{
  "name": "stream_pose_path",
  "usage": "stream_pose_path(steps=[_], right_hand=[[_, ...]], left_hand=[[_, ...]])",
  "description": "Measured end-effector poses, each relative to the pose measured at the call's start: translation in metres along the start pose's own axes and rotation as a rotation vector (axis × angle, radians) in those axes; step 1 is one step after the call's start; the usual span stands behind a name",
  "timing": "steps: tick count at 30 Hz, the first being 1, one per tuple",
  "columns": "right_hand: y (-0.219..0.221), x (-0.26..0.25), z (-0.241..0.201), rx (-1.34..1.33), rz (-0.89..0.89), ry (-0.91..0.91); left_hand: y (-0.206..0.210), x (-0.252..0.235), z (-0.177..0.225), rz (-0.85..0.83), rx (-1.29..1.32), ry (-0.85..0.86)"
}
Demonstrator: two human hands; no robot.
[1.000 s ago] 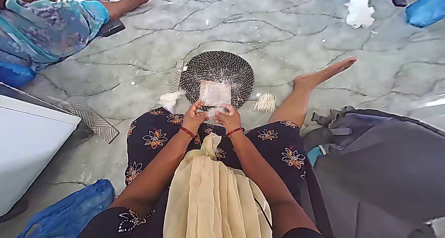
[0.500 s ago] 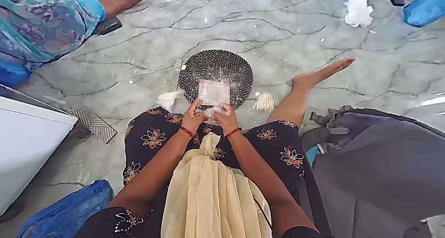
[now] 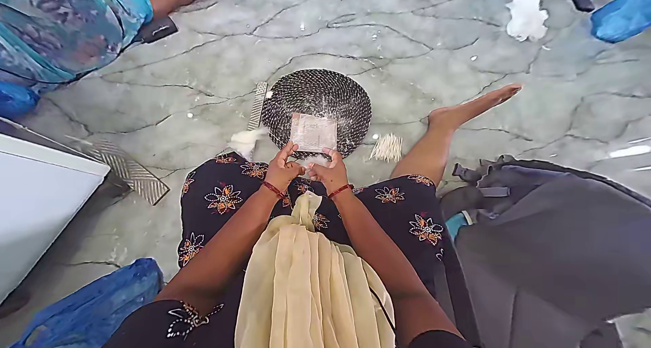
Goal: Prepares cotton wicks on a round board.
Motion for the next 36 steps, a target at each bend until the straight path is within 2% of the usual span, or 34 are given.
stream_pose_path(steps=[10, 15, 18, 25, 36], right_hand=[[0.001, 0.001, 0.002, -0.075, 0.005, 0.053], [0.002, 0.000, -0.004, 0.083, -0.054, -0.063], [0.000, -0.002, -0.002, 0.151, -0.035, -0.059], [-0.001, -0.003, 0.008, -0.043, 0.012, 0.056], [-0.003, -0.004, 0.005, -0.012, 0.004, 0.064]], left_hand=[[0.001, -0.001, -0.003, 0.012, 0.028, -0.026], [0.000, 0.000, -0.003, 0.019, 0.006, -0.033], [0.000, -0.004, -0.006, 0.018, 0.010, -0.015], [0.001, -0.005, -0.008, 0.015, 0.030, -0.010], [-0.001, -0.002, -0.007, 0.013, 0.056, -0.032]])
Point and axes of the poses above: each hand's wrist, its own x-axis away from the middle knuckle, its own y-axis out of the palm, z = x × y, the point moved 10 cm from there along -x, towards the middle knuckle, and after that the axes turned 11 degrees about -x, right-handed, at the moved point
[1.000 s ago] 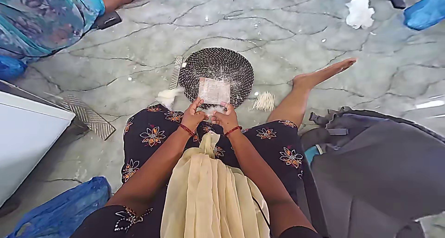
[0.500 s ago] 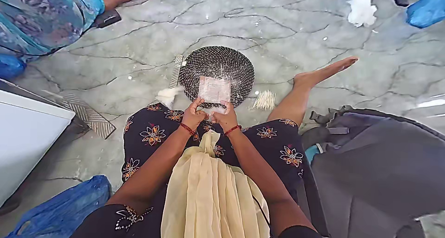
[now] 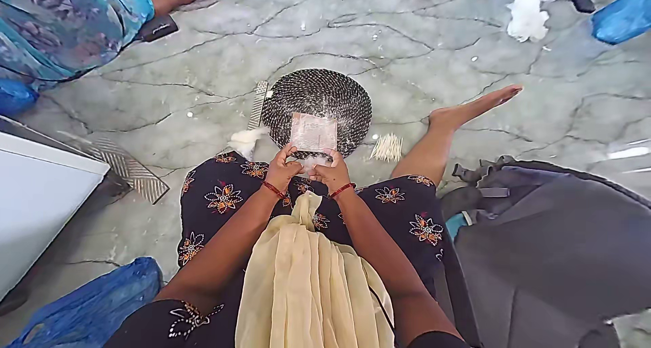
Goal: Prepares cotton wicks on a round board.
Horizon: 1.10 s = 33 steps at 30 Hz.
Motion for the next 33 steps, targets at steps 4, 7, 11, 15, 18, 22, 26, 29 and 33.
stream_pose_path(steps=[4, 7, 11, 15, 18, 22, 26, 29, 33], right_hand=[[0.008, 0.005, -0.004, 0.075, -0.049, -0.019], [0.012, 0.008, -0.004, 0.068, -0.088, 0.004], [0.007, 0.006, -0.004, 0.057, -0.080, 0.043], [-0.002, 0.004, -0.004, 0.098, -0.038, 0.061], [-0.007, 0.003, -0.004, 0.061, -0.014, 0.082], [-0.010, 0.002, -0.005, 0.044, -0.002, 0.097], [-0.012, 0.001, -0.006, 0.102, 0.000, 0.069], [-0.015, -0.004, -0.007, 0.136, 0.015, 0.054], [-0.022, -0.010, -0.016, 0.139, 0.062, 0.038]], left_hand=[[0.000, 0.001, 0.002, 0.013, -0.031, 0.026], [-0.003, -0.002, -0.001, 0.042, -0.081, 0.032], [-0.008, -0.007, -0.003, 0.063, -0.069, 0.049], [-0.009, -0.006, -0.002, 0.069, -0.067, 0.041], [-0.010, -0.006, -0.003, 0.075, -0.080, 0.038], [-0.012, -0.008, -0.005, 0.085, -0.064, 0.025], [-0.013, -0.008, -0.004, 0.089, -0.055, 0.019], [-0.015, -0.009, 0.002, 0.102, -0.127, 0.028], [-0.010, -0.020, 0.035, 0.033, -0.508, 0.144]])
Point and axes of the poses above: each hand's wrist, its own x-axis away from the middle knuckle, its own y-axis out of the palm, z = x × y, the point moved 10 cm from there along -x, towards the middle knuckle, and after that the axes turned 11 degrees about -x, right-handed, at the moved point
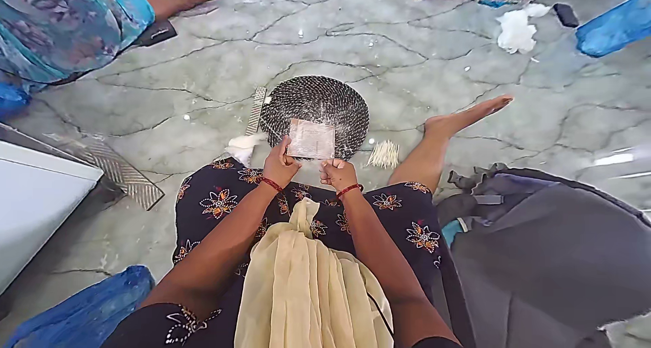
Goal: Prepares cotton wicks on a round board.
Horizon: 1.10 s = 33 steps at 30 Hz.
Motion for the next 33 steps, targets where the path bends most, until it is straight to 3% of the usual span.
stream_pose_path(steps=[6, 14, 17, 23, 27, 33], right_hand=[[-0.008, -0.032, -0.022, 0.067, 0.100, -0.070], [0.001, -0.103, -0.015, 0.301, 0.227, -0.008], [0.011, -0.128, -0.011, 0.360, 0.247, 0.012], [0.018, -0.157, -0.010, 0.559, 0.275, 0.028], [0.012, -0.152, -0.020, 0.839, 0.248, 0.061], [-0.022, -0.130, -0.035, 0.887, 0.370, 0.015]], left_hand=[[-0.003, -0.052, 0.031, -0.119, -0.302, 0.081], [0.020, -0.121, -0.025, -0.161, -0.337, -0.039], [0.021, -0.131, -0.026, -0.176, -0.372, -0.034], [-0.016, -0.132, -0.026, -0.012, -0.251, -0.119], [-0.002, -0.131, -0.042, -0.126, -0.253, -0.221], [0.024, -0.129, -0.053, -0.276, -0.245, -0.280]])
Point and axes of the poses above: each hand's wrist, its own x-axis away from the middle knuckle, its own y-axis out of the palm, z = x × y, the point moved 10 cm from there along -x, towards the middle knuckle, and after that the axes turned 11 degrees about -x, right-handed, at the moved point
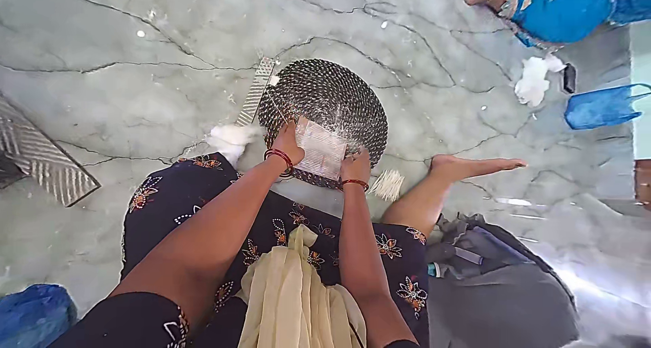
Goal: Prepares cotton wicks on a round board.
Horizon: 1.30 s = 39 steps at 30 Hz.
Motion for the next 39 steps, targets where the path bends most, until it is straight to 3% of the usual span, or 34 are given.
stream_pose_path(steps=[4, 11, 15, 19, 22, 27, 35, 39], right_hand=[[0.014, 0.015, 0.016, -0.076, -0.105, 0.034], [0.012, 0.026, 0.018, -0.110, -0.096, 0.019], [0.004, 0.047, 0.002, 0.084, -0.050, -0.250], [0.051, 0.077, -0.003, 0.493, -0.248, -0.487], [0.070, 0.086, 0.000, 0.524, -0.259, -0.542], [0.075, 0.090, -0.004, 0.471, -0.085, -0.748], [0.086, 0.095, -0.008, 0.607, -0.208, -0.735], [0.077, 0.091, 0.001, 0.534, -0.147, -0.728]], left_hand=[[0.009, 0.002, 0.000, -0.038, 0.000, -0.014], [0.013, 0.008, 0.001, -0.033, -0.045, 0.027], [0.006, 0.010, -0.003, 0.023, 0.008, -0.007], [-0.016, 0.011, -0.006, 0.137, 0.111, -0.031], [-0.023, 0.014, -0.004, 0.156, 0.176, -0.031], [-0.021, 0.011, 0.003, 0.124, 0.121, 0.050], [-0.029, 0.025, 0.012, 0.131, 0.097, 0.152], [-0.035, 0.042, 0.011, 0.154, 0.125, 0.173]])
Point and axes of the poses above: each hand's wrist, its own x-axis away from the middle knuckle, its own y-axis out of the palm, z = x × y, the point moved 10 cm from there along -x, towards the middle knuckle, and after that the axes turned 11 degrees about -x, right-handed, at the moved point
